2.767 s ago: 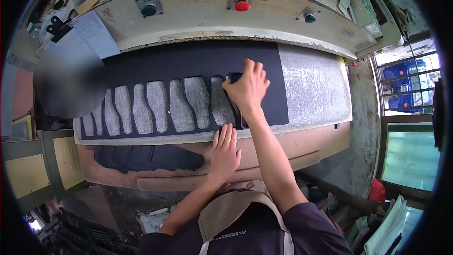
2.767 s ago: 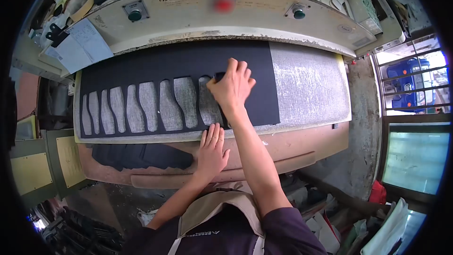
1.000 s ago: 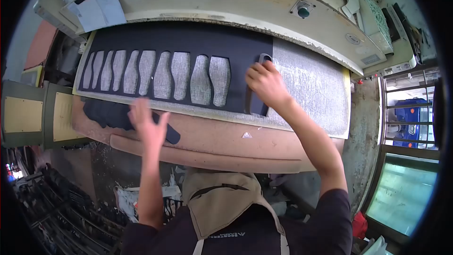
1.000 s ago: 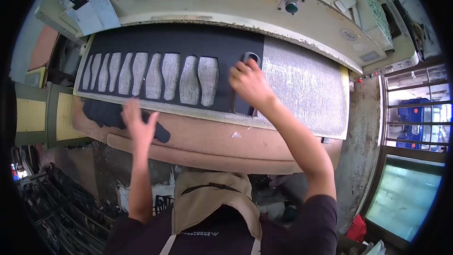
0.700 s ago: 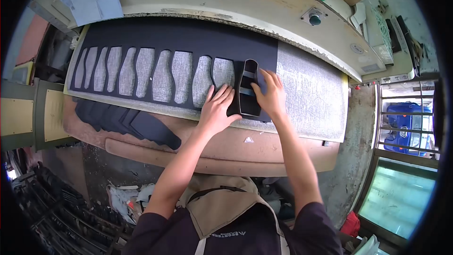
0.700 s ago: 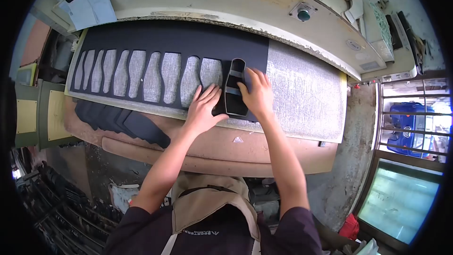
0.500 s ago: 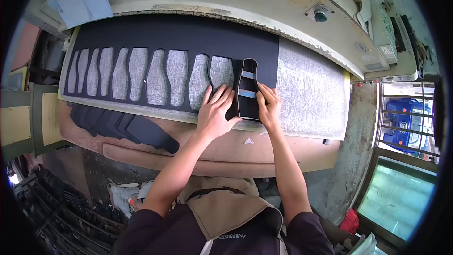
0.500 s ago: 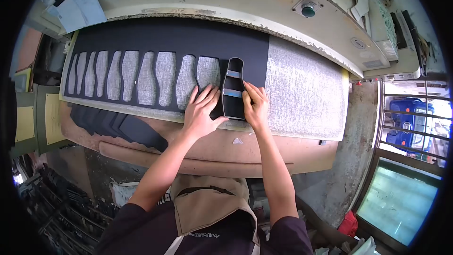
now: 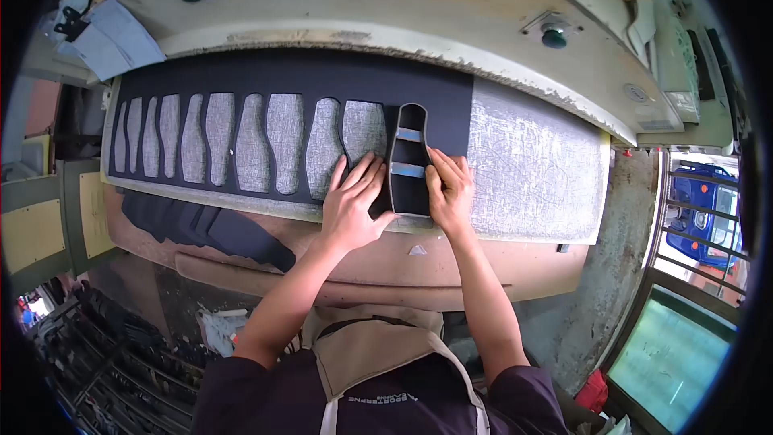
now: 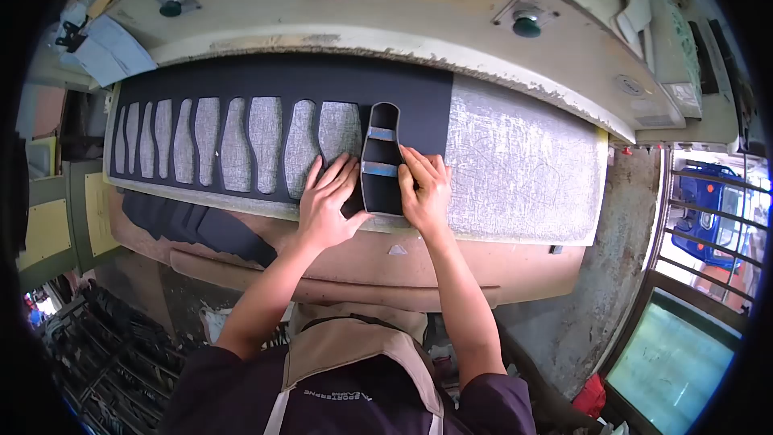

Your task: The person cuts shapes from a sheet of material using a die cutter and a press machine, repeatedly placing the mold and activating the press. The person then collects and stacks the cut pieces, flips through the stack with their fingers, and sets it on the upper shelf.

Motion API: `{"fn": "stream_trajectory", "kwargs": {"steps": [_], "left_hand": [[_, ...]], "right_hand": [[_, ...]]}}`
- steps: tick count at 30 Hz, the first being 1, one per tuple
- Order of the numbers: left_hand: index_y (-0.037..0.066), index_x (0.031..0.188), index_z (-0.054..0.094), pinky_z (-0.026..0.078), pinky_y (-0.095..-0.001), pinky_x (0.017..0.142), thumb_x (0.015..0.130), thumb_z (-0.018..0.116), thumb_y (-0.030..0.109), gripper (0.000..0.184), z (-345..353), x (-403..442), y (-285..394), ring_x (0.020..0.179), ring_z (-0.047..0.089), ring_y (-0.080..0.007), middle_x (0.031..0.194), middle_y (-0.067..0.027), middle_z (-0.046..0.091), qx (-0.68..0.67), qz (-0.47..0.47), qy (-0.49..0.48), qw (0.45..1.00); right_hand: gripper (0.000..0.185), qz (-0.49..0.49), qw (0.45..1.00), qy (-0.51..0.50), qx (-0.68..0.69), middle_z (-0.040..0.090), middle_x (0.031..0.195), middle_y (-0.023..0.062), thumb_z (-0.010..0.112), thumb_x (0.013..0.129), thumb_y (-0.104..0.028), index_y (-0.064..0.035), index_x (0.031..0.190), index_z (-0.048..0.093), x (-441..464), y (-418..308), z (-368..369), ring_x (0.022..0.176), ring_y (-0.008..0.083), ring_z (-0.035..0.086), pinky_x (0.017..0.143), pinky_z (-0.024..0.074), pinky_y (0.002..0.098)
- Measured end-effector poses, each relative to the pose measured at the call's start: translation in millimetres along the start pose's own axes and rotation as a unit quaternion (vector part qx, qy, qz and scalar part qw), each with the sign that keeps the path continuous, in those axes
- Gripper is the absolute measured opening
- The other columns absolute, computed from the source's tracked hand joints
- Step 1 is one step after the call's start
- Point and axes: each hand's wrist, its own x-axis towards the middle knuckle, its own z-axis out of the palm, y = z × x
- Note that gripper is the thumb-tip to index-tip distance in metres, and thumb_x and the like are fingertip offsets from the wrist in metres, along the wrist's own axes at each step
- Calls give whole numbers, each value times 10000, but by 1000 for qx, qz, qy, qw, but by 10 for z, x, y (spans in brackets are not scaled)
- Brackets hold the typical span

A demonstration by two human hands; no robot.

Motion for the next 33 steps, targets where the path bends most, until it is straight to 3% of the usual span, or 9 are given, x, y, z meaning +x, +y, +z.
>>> {"fn": "stream_trajectory", "kwargs": {"steps": [6, 8, 11, 13, 14, 16, 18, 20, 33], "left_hand": [[-59, 1389, 646, 284, -537, 1303, 819, 852, 290, 699, 79, 76, -1, 1477, 537, -341, 1466, -185, 666, 93, 40, 110, 989], [-46, 1372, 656, 328, -524, 1263, 827, 852, 285, 667, 71, -9, 67, 1422, 564, -344, 1433, -179, 676, 91, 40, 162, 982], [-8, 1321, 684, 459, -483, 1144, 848, 852, 267, 572, 50, -279, 170, 1259, 647, -352, 1332, -160, 708, 47, -6, 249, 967], [25, 1104, 734, 545, -427, 931, 845, 855, 199, 335, 51, -579, 238, 973, 671, -335, 1059, -119, 741, 81, -49, 231, 968], [25, 1104, 734, 545, -427, 931, 845, 855, 199, 335, 99, -687, 187, 973, 671, -335, 1059, -119, 741, 81, -40, 240, 967], [57, 875, 690, 522, -419, 811, 847, 820, 136, 155, 294, -857, 81, 798, 616, -313, 897, -78, 697, 95, -71, 136, 984], [65, 846, 674, 518, -417, 803, 843, 817, 132, 158, 269, -612, 72, 785, 610, -307, 879, -72, 688, 113, -50, 171, 978], [81, 788, 643, 509, -413, 787, 836, 811, 124, 181, 200, -364, 32, 760, 597, -296, 843, -61, 669, 149, -7, 214, 966], [72, 726, 639, 509, -407, 751, 836, 794, 90, 191, 279, -269, -126, 742, 571, -300, 812, -67, 633, 184, 54, 302, 934]], "right_hand": [[409, -97, 992, 75, -3, 711, 1409, 153, 690, 960, -71, 4, 1362, 707, 279, 152, -103, 1199, 313, 669, 1092, 491, 407], [521, -177, 946, 264, -57, 664, 1476, 169, 698, 945, -58, 7, 1457, 621, 505, -9, -435, 1327, 350, 646, 1153, 483, 424], [563, -249, 899, 331, -143, 631, 1515, 185, 698, 948, -52, 5, 1495, 579, 960, -420, -1161, 1354, 350, 637, 1136, 499, 417], [596, -247, 918, 284, -126, 611, 1540, 193, 702, 948, -54, 3, 1521, 546, 890, -389, -1344, 1364, 344, 634, 1130, 504, 417], [580, -237, 930, 260, -105, 636, 1497, 191, 717, 945, -69, 1, 1498, 559, 712, -295, -1255, 1341, 346, 645, 1117, 512, 423], [547, -237, 948, 201, -63, 683, 1414, 184, 745, 938, -96, -8, 1454, 584, 203, -160, -1029, 1292, 350, 668, 1093, 528, 432], [400, -216, 967, 42, -127, 694, 1325, 133, 735, 964, -221, -53, 1324, 688, -398, -52, -620, 1164, 328, 677, 997, 548, 416], [364, -223, 963, -17, -148, 691, 1268, 114, 719, 965, -268, -65, 1267, 719, -661, -21, -326, 1122, 313, 656, 949, 538, 395], [283, -166, 971, 23, -169, 617, 1163, 123, 709, 951, -270, -75, 1156, 711, -684, -17, 81, 1080, 348, 600, 932, 530, 432]]}}
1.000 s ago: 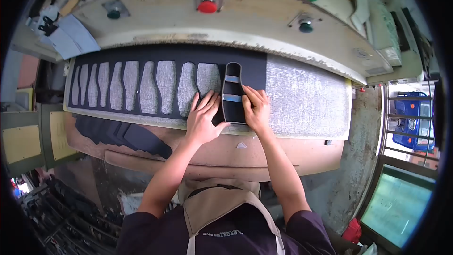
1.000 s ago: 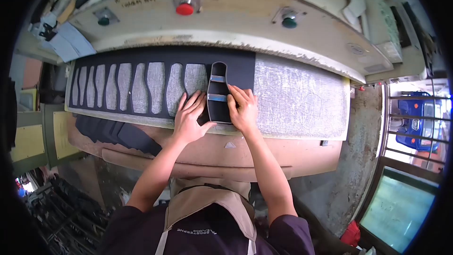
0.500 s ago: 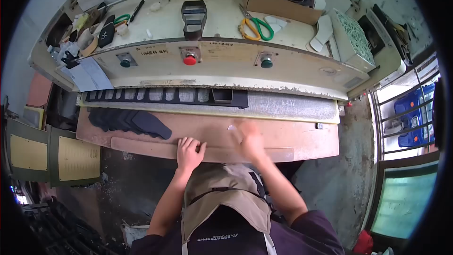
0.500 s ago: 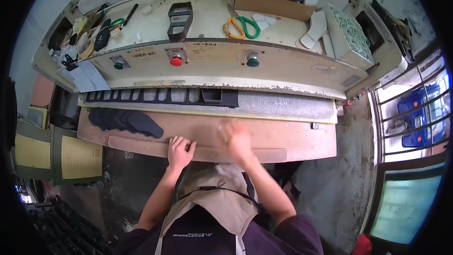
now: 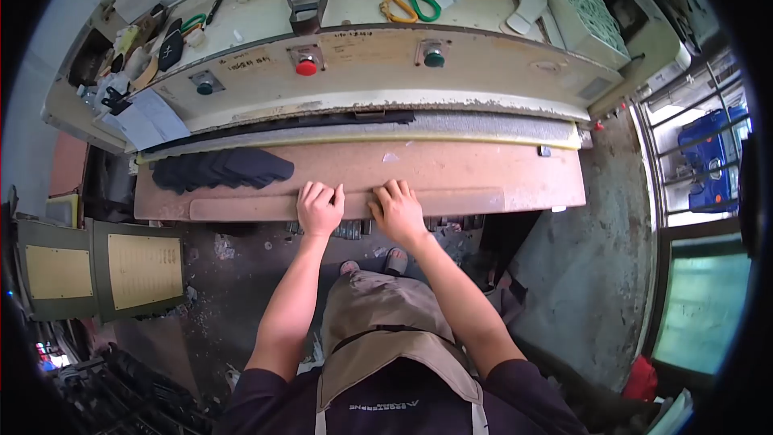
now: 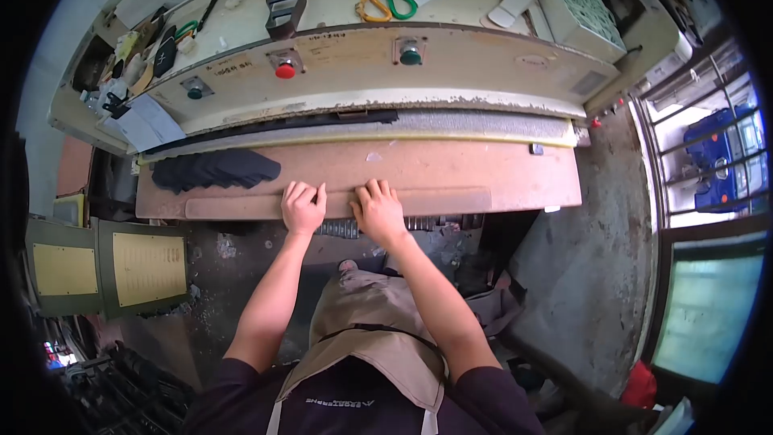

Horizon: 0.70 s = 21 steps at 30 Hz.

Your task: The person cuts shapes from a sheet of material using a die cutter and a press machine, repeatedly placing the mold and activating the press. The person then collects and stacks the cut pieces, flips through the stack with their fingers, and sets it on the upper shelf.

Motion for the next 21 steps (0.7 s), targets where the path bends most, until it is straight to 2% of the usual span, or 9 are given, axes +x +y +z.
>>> {"fn": "stream_trajectory", "kwargs": {"steps": [6, 8, 13, 15, 16, 18, 19, 21], "left_hand": [[64, 732, 622, 521, -463, 789, 907, 763, 207, 266, -49, 5, -4, 846, 584, -351, 847, -118, 616, -36, -71, -76, 994], [60, 746, 625, 529, -486, 818, 918, 744, 232, 270, -99, 17, -20, 875, 591, -367, 883, -141, 625, -54, -92, -139, 985], [56, 766, 638, 538, -493, 826, 925, 721, 233, 252, -203, -57, -30, 895, 598, -379, 902, -161, 628, -39, -82, -185, 979], [53, 779, 646, 540, -502, 819, 925, 708, 206, 220, -355, -193, 61, 911, 603, -392, 904, -173, 630, -41, -94, -209, 973], [50, 741, 625, 538, -511, 785, 929, 707, 207, 258, -371, -326, 57, 882, 595, -392, 878, -176, 620, -43, -81, -206, 974], [15, 947, 721, 546, -501, 922, 910, 716, 188, 177, -665, -233, 237, 1040, 633, -424, 1081, -219, 693, -11, -140, -374, 917], [15, 947, 721, 546, -501, 922, 910, 716, 188, 177, -670, -221, 294, 1040, 633, -424, 1081, -219, 693, -13, -136, -376, 917], [-18, 1132, 695, 505, -497, 1034, 891, 722, 172, 308, -615, -210, 424, 1175, 610, -431, 1243, -245, 666, -31, -69, -261, 962]], "right_hand": [[331, 58, 998, -21, -25, 615, 1178, 162, 677, 929, -315, -56, 1132, 713, 90, -26, 186, 1111, 385, 595, 949, 545, 458], [308, 95, 995, -38, -6, 618, 1161, 182, 668, 898, -296, -40, 1066, 709, 111, -64, 178, 1093, 394, 591, 942, 537, 476], [300, 120, 990, -68, 5, 622, 1155, 187, 662, 900, -297, -39, 1046, 709, -2, -176, 69, 1093, 394, 593, 948, 536, 471], [307, 107, 993, -41, -3, 618, 1137, 187, 668, 899, -306, -37, 1040, 707, -222, -229, 107, 1086, 396, 596, 947, 539, 472], [268, 104, 994, -31, -12, 597, 1130, 179, 700, 885, -268, -36, 1019, 689, -347, -282, 99, 1054, 391, 599, 913, 551, 462], [311, 167, 982, 35, 85, 563, 1128, 175, 758, 853, -229, -35, 1068, 642, -567, -433, 61, 1014, 381, 598, 853, 563, 456], [311, 171, 981, 38, 83, 563, 1128, 175, 758, 853, -229, -35, 1068, 642, -450, -469, -19, 1014, 381, 598, 853, 563, 456], [366, 184, 971, 126, 88, 545, 1130, 178, 799, 832, -200, -30, 1105, 623, -186, -589, -149, 974, 385, 601, 812, 564, 455]]}}
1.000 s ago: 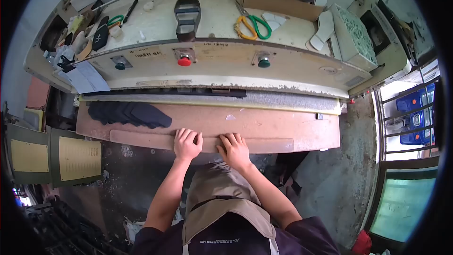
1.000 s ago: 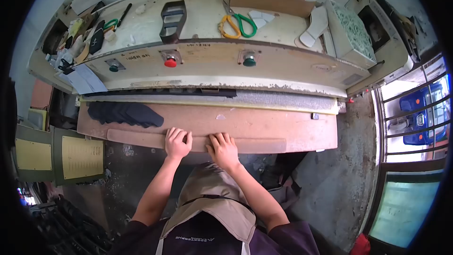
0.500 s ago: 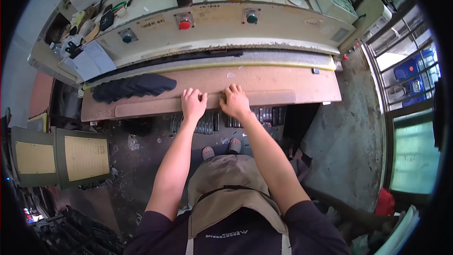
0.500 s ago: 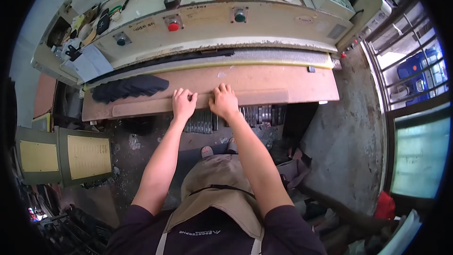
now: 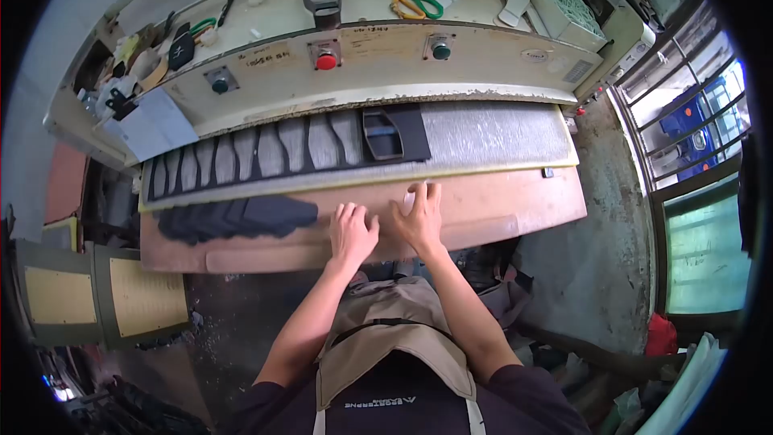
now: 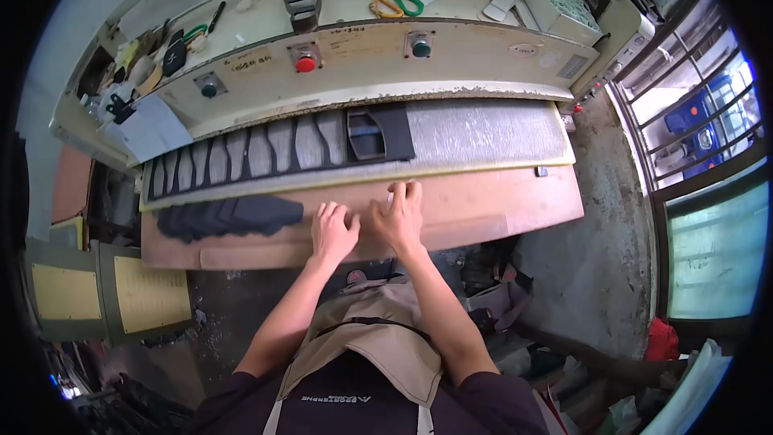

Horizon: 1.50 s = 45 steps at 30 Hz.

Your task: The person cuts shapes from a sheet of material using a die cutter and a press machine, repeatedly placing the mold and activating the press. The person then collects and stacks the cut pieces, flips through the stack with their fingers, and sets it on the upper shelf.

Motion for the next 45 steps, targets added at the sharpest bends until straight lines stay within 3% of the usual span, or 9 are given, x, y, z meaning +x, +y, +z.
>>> {"fn": "stream_trajectory", "kwargs": {"steps": [3, 7, 17, 22, 28, 30, 37, 43, 45], "left_hand": [[-129, 1505, 493, 394, -515, 1216, 870, 727, 146, 729, 50, 24, 66, 1428, 524, -446, 1568, -307, 526, 7, 109, 92, 990], [-88, 1461, 558, 354, -536, 1264, 836, 717, 136, 682, 126, -22, -21, 1434, 522, -452, 1515, -304, 572, 5, 41, -129, 991], [-102, 1586, 424, 282, -542, 1316, 804, 732, 139, 874, 192, -696, -312, 1543, 413, -449, 1663, -292, 429, -25, 152, -75, 985], [-79, 1657, 294, 265, -553, 1309, 860, 758, 215, 968, 70, -607, -194, 1585, 331, -462, 1696, -329, 341, -190, 26, -68, 979], [-12, 1615, 334, 445, -433, 1201, 795, 877, 121, 992, -877, -123, 618, 1408, 551, -348, 1599, -235, 453, -508, -39, 92, 856], [14, 1592, 376, 468, -412, 1176, 810, 863, 100, 926, -1145, -263, 656, 1353, 590, -304, 1529, -207, 528, -292, 49, 144, 944], [88, 1567, 426, 462, -401, 1112, 849, 845, 122, 832, -1129, -720, 999, 1242, 617, -281, 1414, -148, 602, -690, -118, -238, 673], [56, 1556, 434, 428, -409, 1135, 849, 818, 105, 806, -918, -924, 1319, 1295, 574, -295, 1470, -173, 560, -579, -87, -246, 772], [75, 1557, 431, 439, -406, 1119, 864, 813, 108, 792, -884, -1028, 1289, 1275, 580, -290, 1472, -168, 557, -604, -119, -233, 752]], "right_hand": [[514, 62, 997, 40, 4, 510, 1160, 211, 857, 795, -171, -8, 1188, 568, 167, -240, 182, 939, 400, 601, 797, 564, 468], [469, 115, 991, 23, -62, 501, 1167, 228, 814, 802, -227, -31, 1140, 557, 8, -150, 614, 891, 415, 597, 749, 553, 482], [423, 22, 977, 208, 45, 535, 1199, 120, 862, 762, -123, -95, 1118, 635, 439, -801, -66, 946, 292, 563, 793, 529, 346], [261, -47, 995, 6, -82, 556, 1201, 109, 915, 727, -226, -82, 871, 751, 839, -826, -364, 1089, 327, 519, 937, 490, 413], [134, -28, 970, -46, 236, 562, 1066, 66, 844, 872, -136, -42, 841, 755, 212, -1132, -997, 988, 225, 543, 873, 469, 328], [178, 158, 812, -212, 520, 622, 1244, 74, 762, 931, -44, 18, 1097, 778, 188, -827, -1276, 1078, 162, 592, 914, 496, 300], [604, 161, 707, -430, 538, 688, 1169, 86, 775, 905, 41, -23, 1476, 588, -542, -128, -1477, 1017, 150, 634, 901, 512, 273], [612, 256, 736, -433, 454, 722, 1162, 90, 819, 836, 55, -36, 1412, 634, -835, 184, -1736, 1033, 176, 667, 948, 546, 304], [610, 357, 637, -454, 511, 731, 1154, 83, 860, 804, 34, -37, 1372, 649, -1007, 307, -1815, 1019, 176, 673, 940, 551, 302]]}}
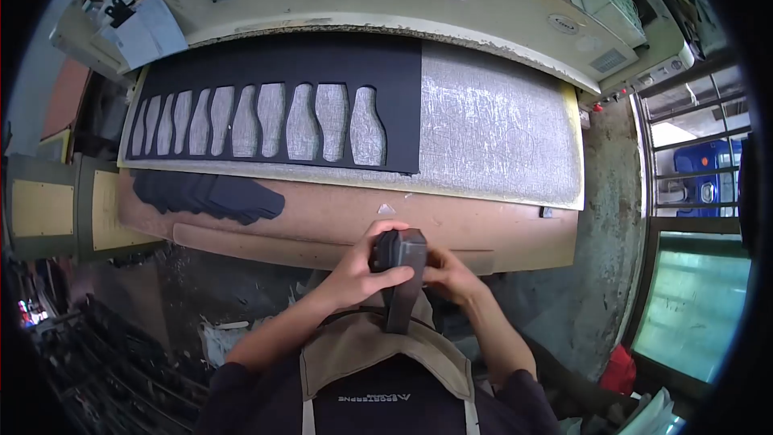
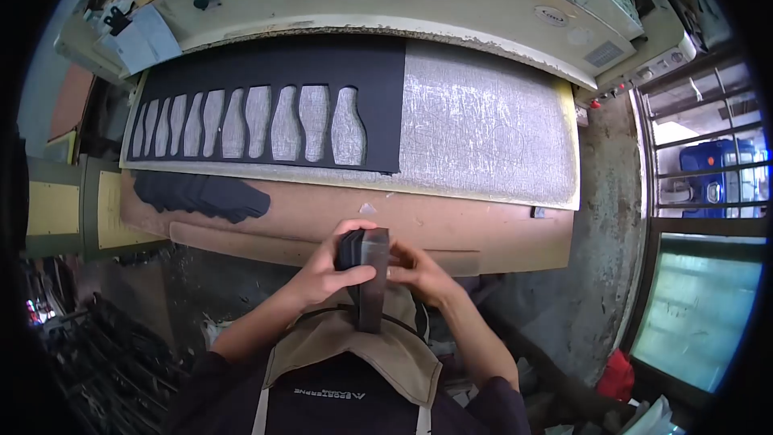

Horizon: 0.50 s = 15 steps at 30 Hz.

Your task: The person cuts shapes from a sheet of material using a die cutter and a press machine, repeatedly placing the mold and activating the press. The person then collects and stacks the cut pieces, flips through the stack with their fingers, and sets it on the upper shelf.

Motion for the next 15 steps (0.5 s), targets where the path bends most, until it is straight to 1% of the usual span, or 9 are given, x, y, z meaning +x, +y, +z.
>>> {"fn": "stream_trajectory", "kwargs": {"steps": [2, 3, 5, 7, 8, 12, 13, 14, 15], "left_hand": [[94, 1559, 429, 449, -403, 1103, 879, 808, 111, 779, 37, -50, -79, 1256, 587, -285, 1473, -164, 554, -43, -13, 17, 999], [94, 1559, 429, 449, -403, 1103, 879, 808, 111, 779, 101, -89, -107, 1256, 587, -285, 1473, -164, 554, -47, -16, 21, 999], [90, 1546, 442, 467, -397, 1080, 901, 784, 111, 730, 181, -153, -126, 1207, 612, -282, 1424, -166, 592, -5, -8, 62, 998], [86, 1533, 456, 485, -391, 1057, 923, 759, 111, 682, 199, -183, -94, 1157, 637, -279, 1375, -168, 629, 42, 3, 98, 994], [86, 1533, 456, 485, -391, 1057, 923, 759, 111, 682, 222, -198, -48, 1157, 637, -279, 1375, -168, 629, 41, 3, 101, 994], [90, 1538, 465, 509, -370, 1030, 975, 675, 70, 601, 234, -246, 303, 1112, 648, -266, 1310, -163, 660, 16, -131, 161, 978], [99, 1538, 462, 531, -373, 1005, 1017, 618, 89, 544, 164, -213, 237, 1093, 670, -282, 1297, -176, 680, -67, -85, 210, 972], [107, 1537, 459, 554, -376, 980, 1059, 562, 108, 489, 102, -190, 159, 1074, 692, -297, 1284, -188, 700, -151, -40, 255, 954], [107, 1537, 459, 554, -376, 980, 1059, 562, 108, 489, -37, -166, 172, 1074, 692, -297, 1284, -188, 700, -150, -36, 257, 954]], "right_hand": [[609, 86, 988, -21, 125, 740, 1147, 76, 901, 773, 14, -38, 1332, 663, -86, 123, -115, 1004, 175, 679, 931, 557, 300], [609, 93, 988, -20, 125, 740, 1147, 76, 901, 773, 14, -38, 1332, 663, -110, 168, -157, 1004, 175, 679, 931, 557, 300], [535, 80, 994, -65, 28, 746, 1136, 70, 888, 811, 2, -35, 1301, 678, -62, 244, -201, 982, 164, 677, 899, 559, 296], [461, 59, 990, -110, -70, 751, 1125, 64, 875, 849, -10, -32, 1271, 693, 18, 278, -178, 961, 153, 676, 868, 562, 293], [461, 62, 989, -112, -71, 751, 1125, 64, 875, 849, -10, -32, 1271, 693, 25, 268, -147, 961, 153, 676, 868, 562, 293], [336, -77, 978, -62, -184, 759, 1077, 80, 777, 937, 10, -17, 1266, 712, 80, 151, 95, 915, 140, 679, 834, 567, 283], [300, -51, 987, -69, -138, 760, 1035, 86, 720, 973, 2, -9, 1273, 712, 145, 254, -25, 875, 143, 683, 806, 571, 285], [275, -21, 993, -75, -90, 760, 992, 92, 663, 1010, -5, -2, 1281, 712, 171, 352, -168, 834, 146, 686, 778, 575, 287], [275, -23, 992, -77, -93, 760, 992, 92, 663, 1010, -5, -2, 1281, 712, 183, 215, -154, 834, 146, 686, 778, 575, 287]]}}
